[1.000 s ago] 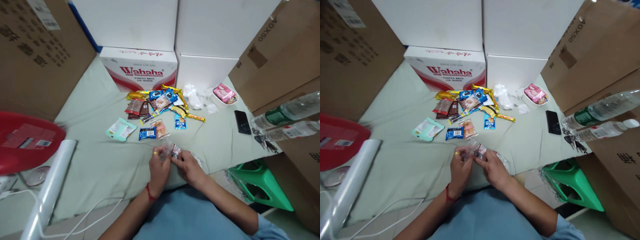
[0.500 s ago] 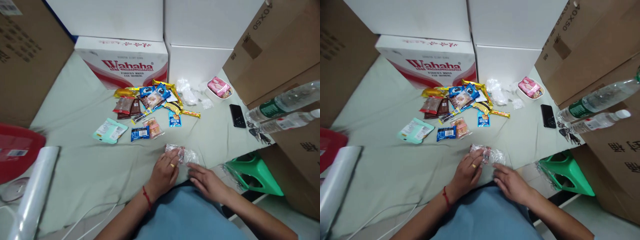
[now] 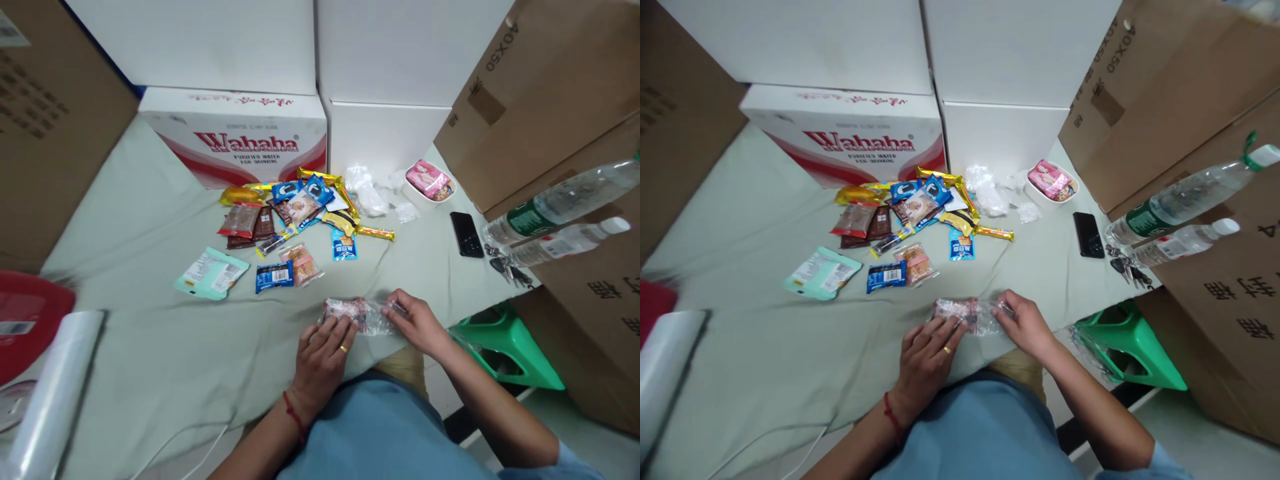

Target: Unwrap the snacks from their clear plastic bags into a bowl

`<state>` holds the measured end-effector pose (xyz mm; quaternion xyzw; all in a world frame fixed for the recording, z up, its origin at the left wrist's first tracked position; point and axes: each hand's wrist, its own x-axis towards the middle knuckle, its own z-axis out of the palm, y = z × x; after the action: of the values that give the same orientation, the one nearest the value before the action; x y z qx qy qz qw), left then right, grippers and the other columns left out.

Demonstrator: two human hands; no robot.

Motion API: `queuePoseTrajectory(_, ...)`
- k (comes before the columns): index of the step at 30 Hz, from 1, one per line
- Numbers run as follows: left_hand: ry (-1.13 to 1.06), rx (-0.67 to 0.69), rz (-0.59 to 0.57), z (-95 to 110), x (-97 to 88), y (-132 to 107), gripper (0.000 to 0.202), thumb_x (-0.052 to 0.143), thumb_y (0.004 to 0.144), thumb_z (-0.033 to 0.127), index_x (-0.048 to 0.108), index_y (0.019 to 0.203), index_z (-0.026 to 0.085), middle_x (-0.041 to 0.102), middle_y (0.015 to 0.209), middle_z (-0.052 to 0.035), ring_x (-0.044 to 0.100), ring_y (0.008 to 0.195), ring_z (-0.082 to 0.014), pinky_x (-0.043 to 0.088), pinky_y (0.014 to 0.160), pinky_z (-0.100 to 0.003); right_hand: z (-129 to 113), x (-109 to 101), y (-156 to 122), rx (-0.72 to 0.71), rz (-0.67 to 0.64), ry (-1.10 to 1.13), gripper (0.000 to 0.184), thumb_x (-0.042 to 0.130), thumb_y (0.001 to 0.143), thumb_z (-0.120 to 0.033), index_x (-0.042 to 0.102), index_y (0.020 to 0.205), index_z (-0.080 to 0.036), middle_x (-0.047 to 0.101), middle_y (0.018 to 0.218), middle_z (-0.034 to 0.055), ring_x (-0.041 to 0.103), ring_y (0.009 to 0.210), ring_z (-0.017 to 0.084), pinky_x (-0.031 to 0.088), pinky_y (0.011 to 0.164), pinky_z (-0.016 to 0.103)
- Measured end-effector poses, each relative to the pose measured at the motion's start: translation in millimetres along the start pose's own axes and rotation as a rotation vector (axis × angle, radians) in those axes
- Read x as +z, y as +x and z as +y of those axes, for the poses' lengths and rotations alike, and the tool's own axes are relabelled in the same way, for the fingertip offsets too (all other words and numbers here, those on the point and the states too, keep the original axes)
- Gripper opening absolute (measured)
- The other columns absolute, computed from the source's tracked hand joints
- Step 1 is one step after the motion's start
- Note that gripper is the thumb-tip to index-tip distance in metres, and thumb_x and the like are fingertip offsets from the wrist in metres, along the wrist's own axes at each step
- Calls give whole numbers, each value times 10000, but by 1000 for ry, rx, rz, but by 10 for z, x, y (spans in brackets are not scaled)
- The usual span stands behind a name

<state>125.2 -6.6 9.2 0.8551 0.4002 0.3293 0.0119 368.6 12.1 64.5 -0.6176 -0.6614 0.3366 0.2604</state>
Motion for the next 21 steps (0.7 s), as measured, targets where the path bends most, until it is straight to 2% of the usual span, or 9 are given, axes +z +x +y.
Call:
queuePoseTrajectory(1,5,-4,0,8,-1,-4,482,524,959,65,642,1370,288,762,1262,-44,704,1177,-192,396,1120,-374,-97,-24,26,19,-8,41,189,596,963,-390,598,883,-218,631,756,-2,572,704,165,471,691,286)
queuePoseTrajectory(3,9,-1,3,25,12,7,494,490,961,43,636,1373,273,753,1282,-52,685,1224,-195,372,1150,-388,-300,-1,110,-3,-12,66,191,632,937,-379,590,840,-219,613,722,-18,548,673,149,433,659,261)
queuePoseTrajectory(5,-41,25,19,37,41,37,480,479,947,16,644,1342,233,746,1293,-75,652,1282,-205,378,1168,-404,-476,115,224,-61,-34,41,173,622,930,-340,587,812,-218,622,735,-12,545,687,147,411,668,257)
queuePoseTrajectory(8,-256,13,72,29,78,93,475,449,906,-18,624,1287,205,723,1294,-119,601,1349,-219,467,1139,-429,-611,358,381,-63,-33,92,153,580,930,-311,559,808,-221,592,714,-25,515,666,139,382,653,252)
queuePoseTrajectory(10,-462,-112,128,12,72,131,452,431,868,-18,578,1229,211,679,1299,-138,590,1354,-231,536,1085,-452,-609,484,436,-11,-4,224,163,568,936,-346,538,834,-223,577,725,-33,511,670,135,387,651,246)
queuePoseTrajectory(12,-657,-285,184,-4,44,175,357,438,832,-2,540,1090,223,614,1281,-134,575,1363,-251,575,1041,-472,-561,554,446,43,27,355,208,574,936,-408,526,856,-222,559,741,-37,509,683,134,401,655,243)
queuePoseTrajectory(14,-741,-408,221,-7,23,229,264,449,832,11,514,971,226,566,1222,-111,563,1362,-264,578,1035,-484,-503,581,425,89,45,446,260,588,924,-462,517,859,-221,532,742,-40,499,684,134,410,652,245)
queuePoseTrajectory(17,-629,-481,241,28,47,308,253,437,893,17,551,993,218,538,1193,-97,575,1325,-247,558,1053,-483,-440,585,375,153,51,565,301,617,895,-504,513,870,-223,517,742,-43,490,672,134,422,636,245)
queuePoseTrajectory(21,-414,-390,262,127,119,343,293,499,933,46,573,1158,219,528,1281,-119,541,1364,-261,549,1056,-473,-394,575,329,199,78,664,286,650,868,-479,528,883,-221,524,749,-41,482,666,132,429,629,241)
